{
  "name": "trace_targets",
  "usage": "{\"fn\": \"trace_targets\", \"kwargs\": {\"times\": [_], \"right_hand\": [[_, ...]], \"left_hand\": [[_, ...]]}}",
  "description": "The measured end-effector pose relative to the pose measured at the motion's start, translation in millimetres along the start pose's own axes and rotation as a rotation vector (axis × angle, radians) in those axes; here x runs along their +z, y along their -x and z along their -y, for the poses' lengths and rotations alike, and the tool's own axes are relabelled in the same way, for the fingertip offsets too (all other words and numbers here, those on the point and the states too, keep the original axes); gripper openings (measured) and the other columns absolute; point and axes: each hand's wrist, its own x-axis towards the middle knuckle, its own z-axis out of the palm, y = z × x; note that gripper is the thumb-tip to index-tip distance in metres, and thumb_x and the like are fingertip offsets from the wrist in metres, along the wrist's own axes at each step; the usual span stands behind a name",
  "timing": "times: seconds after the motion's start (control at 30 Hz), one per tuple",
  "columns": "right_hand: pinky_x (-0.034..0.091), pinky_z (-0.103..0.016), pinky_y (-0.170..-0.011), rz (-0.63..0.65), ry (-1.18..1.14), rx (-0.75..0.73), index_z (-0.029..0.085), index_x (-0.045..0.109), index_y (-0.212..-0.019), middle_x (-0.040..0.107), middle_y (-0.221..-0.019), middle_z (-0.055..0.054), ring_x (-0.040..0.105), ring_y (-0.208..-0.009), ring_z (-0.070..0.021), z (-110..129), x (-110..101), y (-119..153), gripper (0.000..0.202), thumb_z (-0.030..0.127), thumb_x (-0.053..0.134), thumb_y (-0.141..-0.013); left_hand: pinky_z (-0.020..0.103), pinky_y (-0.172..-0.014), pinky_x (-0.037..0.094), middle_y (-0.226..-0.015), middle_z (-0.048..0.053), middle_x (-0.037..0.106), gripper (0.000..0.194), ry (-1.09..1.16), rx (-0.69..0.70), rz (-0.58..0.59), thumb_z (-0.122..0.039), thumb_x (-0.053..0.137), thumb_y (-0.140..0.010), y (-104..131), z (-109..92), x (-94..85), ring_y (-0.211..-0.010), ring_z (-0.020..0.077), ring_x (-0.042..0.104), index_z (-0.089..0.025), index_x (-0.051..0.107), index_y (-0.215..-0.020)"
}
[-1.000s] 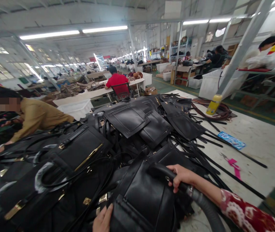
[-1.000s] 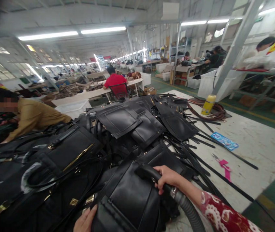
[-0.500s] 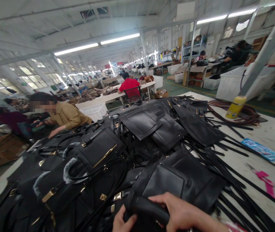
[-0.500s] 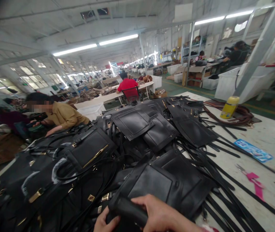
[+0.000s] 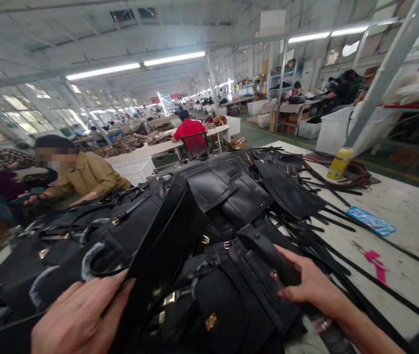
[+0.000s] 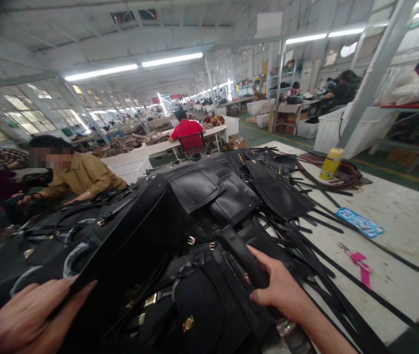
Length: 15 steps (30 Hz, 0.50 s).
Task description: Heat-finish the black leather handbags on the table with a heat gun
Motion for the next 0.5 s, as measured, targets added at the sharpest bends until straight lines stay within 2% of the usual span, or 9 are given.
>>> {"fn": "trace_targets", "kwargs": {"times": [0.03, 0.1, 0.13, 0.2, 0.27, 0.33, 0.4, 0.5], "right_hand": [[0.047, -0.027, -0.067, -0.054, 0.015, 0.009, 0.018, 0.027, -0.131, 0.059, -0.092, -0.003, 0.055, -0.082, -0.0207, -2.2, -12.5, 6.0, 0.087, 0.007, 0.061, -0.052], [0.047, -0.031, -0.074, -0.150, 0.066, 0.027, 0.018, 0.024, -0.132, 0.059, -0.098, -0.006, 0.055, -0.089, -0.0242, -9.2, -32.9, 19.4, 0.088, 0.011, 0.064, -0.053], [0.047, -0.032, -0.076, -0.188, 0.103, 0.037, 0.017, 0.023, -0.133, 0.059, -0.098, -0.007, 0.055, -0.090, -0.0254, -13.8, -40.3, 26.5, 0.090, 0.013, 0.065, -0.054], [0.046, -0.032, -0.077, -0.251, 0.165, 0.063, 0.015, 0.022, -0.133, 0.061, -0.094, -0.008, 0.055, -0.090, -0.0269, -24.6, -49.6, 41.2, 0.092, 0.015, 0.067, -0.052], [0.048, -0.032, -0.072, -0.281, 0.189, 0.107, 0.015, 0.022, -0.133, 0.062, -0.090, -0.009, 0.057, -0.084, -0.0274, -36.9, -51.6, 54.7, 0.092, 0.013, 0.064, -0.051], [0.049, -0.031, -0.062, -0.267, 0.201, 0.167, 0.017, 0.024, -0.133, 0.062, -0.085, -0.007, 0.058, -0.074, -0.0259, -48.9, -47.1, 65.2, 0.092, 0.010, 0.059, -0.048], [0.047, -0.028, -0.052, -0.198, 0.238, 0.224, 0.020, 0.027, -0.132, 0.062, -0.082, -0.006, 0.058, -0.063, -0.0229, -57.9, -37.3, 70.9, 0.091, 0.006, 0.054, -0.046], [0.046, -0.027, -0.050, -0.041, 0.286, 0.246, 0.021, 0.035, -0.129, 0.061, -0.081, -0.005, 0.058, -0.063, -0.0221, -62.3, -16.3, 70.4, 0.088, 0.003, 0.051, -0.045]], "left_hand": [[0.029, -0.067, 0.040, -0.070, 0.000, 0.064, 0.026, -0.055, 0.179, 0.038, -0.039, 0.054, -0.069, -6.7, -12.8, 1.6, -0.064, 0.0136, 0.055, -0.021, 0.063, -0.087], [0.026, -0.060, 0.036, -0.064, 0.000, 0.061, 0.021, -0.124, 0.456, 0.135, -0.026, 0.047, -0.076, -4.5, -45.5, 25.6, -0.057, 0.0117, 0.051, -0.020, 0.060, -0.092], [0.026, -0.055, 0.033, -0.059, -0.001, 0.058, 0.020, -0.125, 0.524, 0.166, -0.020, 0.044, -0.077, 4.8, -62.3, 46.4, -0.053, 0.0110, 0.048, -0.019, 0.059, -0.090], [0.026, -0.053, 0.032, -0.056, 0.000, 0.054, 0.021, -0.094, 0.569, 0.254, -0.012, 0.039, -0.078, 37.1, -89.9, 96.0, -0.050, 0.0112, 0.046, -0.017, 0.058, -0.086], [0.028, -0.057, 0.035, -0.058, 0.000, 0.054, 0.024, -0.020, 0.498, 0.273, -0.009, 0.036, -0.078, 78.9, -104.4, 141.5, -0.053, 0.0118, 0.048, -0.016, 0.057, -0.084], [0.031, -0.066, 0.037, -0.065, 0.001, 0.056, 0.027, 0.019, 0.345, 0.264, -0.008, 0.034, -0.079, 117.4, -105.8, 170.1, -0.060, 0.0123, 0.051, -0.016, 0.056, -0.092], [0.032, -0.073, 0.036, -0.068, 0.001, 0.056, 0.029, 0.059, 0.216, 0.240, -0.009, 0.034, -0.080, 142.6, -99.1, 180.1, -0.065, 0.0121, 0.052, -0.017, 0.055, -0.098], [0.032, -0.077, 0.035, -0.069, 0.000, 0.057, 0.028, 0.147, 0.149, 0.208, -0.008, 0.033, -0.080, 154.5, -87.6, 174.6, -0.067, 0.0111, 0.053, -0.017, 0.058, -0.091]]}}
